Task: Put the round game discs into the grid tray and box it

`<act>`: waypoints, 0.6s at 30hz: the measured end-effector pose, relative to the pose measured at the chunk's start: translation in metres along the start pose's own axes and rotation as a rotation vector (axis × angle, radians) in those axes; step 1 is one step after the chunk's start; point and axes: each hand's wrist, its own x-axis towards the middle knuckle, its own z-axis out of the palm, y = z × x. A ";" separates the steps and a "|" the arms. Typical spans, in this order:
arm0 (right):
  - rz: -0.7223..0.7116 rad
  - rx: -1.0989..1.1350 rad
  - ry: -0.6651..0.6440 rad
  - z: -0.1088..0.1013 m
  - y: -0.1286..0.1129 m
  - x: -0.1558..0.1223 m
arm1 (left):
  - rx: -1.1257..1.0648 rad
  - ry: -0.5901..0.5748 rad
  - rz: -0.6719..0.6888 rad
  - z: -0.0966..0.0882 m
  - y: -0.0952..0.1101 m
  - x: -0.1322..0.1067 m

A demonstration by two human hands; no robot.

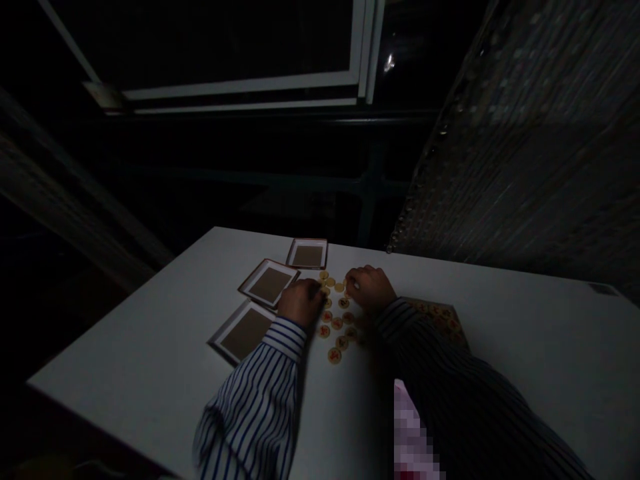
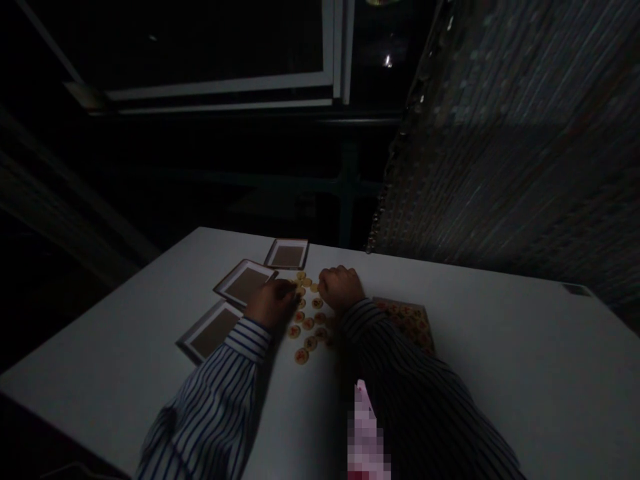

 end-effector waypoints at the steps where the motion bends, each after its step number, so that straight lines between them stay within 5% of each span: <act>1: 0.003 0.002 0.010 0.000 0.000 0.000 | 0.030 -0.032 -0.004 -0.001 0.005 0.003; 10: 0.001 0.011 0.044 -0.002 0.000 0.000 | 0.304 -0.081 -0.012 0.003 0.022 0.016; 18: -0.010 0.045 0.087 -0.027 -0.004 0.016 | 0.352 -0.106 0.005 0.002 0.025 0.017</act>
